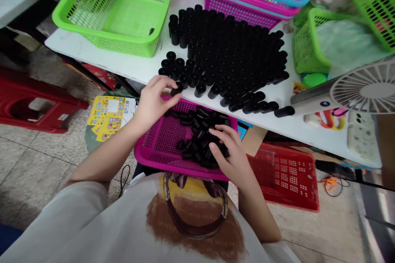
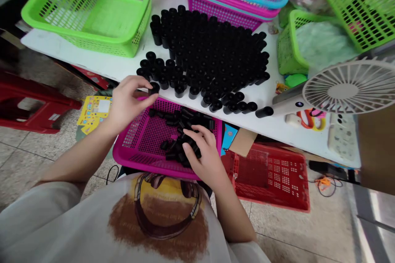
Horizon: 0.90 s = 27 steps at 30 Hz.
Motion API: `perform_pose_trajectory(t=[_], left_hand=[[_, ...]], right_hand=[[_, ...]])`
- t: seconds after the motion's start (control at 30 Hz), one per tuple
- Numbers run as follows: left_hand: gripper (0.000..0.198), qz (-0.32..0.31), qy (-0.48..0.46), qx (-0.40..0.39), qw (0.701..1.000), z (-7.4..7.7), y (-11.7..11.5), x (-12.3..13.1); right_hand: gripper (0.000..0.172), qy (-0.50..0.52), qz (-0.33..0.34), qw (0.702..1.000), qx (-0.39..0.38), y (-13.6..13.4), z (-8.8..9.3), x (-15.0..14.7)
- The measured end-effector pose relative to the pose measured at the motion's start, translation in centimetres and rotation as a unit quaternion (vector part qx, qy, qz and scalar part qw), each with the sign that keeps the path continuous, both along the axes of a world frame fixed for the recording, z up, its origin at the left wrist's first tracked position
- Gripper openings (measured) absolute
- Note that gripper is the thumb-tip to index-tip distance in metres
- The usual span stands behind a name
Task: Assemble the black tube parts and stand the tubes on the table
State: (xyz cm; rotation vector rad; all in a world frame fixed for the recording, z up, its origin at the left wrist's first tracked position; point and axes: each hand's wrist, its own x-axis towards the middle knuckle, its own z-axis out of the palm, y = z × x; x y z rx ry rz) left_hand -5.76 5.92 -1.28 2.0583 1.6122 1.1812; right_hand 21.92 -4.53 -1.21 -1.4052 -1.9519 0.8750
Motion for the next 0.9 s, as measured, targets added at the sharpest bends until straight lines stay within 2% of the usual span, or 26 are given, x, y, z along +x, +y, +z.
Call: perform_pose_trajectory(t=[0.17,0.3,0.43,0.53,0.63,0.73,0.8,0.83,0.9], left_hand=[[0.013,0.009,0.039,-0.046,0.998,-0.5,2.9,-0.3],[0.028,0.027,0.085,-0.062,0.994,0.1,3.1,0.1],[0.024,0.01,0.118,-0.08,0.99,0.7,3.0,0.2],[0.023,0.0,0.118,-0.069,0.991,1.0,2.5,0.0],[0.025,-0.001,0.117,-0.026,0.993,1.8,1.0,0.4],[0.024,-0.065,0.134,-0.021,0.989,2.6,-0.7,1.4],[0.025,-0.153,0.179,-0.101,0.967,2.3,-1.3,2.4],[0.025,-0.197,0.214,-0.168,0.942,1.8,-1.5,2.9],[0.028,-0.256,0.286,-0.308,0.871,0.2,-1.7,3.9]], right_hand=[[0.028,-0.01,0.023,0.999,-0.038,0.5,-0.9,0.3],[0.028,-0.034,0.056,0.996,-0.068,1.1,-1.6,0.0],[0.029,-0.068,0.073,0.992,-0.073,1.8,-2.3,-0.2],[0.03,-0.082,0.078,0.991,-0.074,2.0,-2.6,-0.1],[0.031,-0.093,0.079,0.989,-0.084,2.1,-3.1,0.1],[0.033,-0.108,0.073,0.988,-0.082,2.2,-4.0,0.4],[0.037,-0.131,0.062,0.987,-0.074,2.5,-4.8,0.4],[0.042,-0.147,0.064,0.985,-0.069,2.7,-5.2,0.4],[0.057,-0.185,0.091,0.977,-0.059,3.0,-5.8,0.0]])
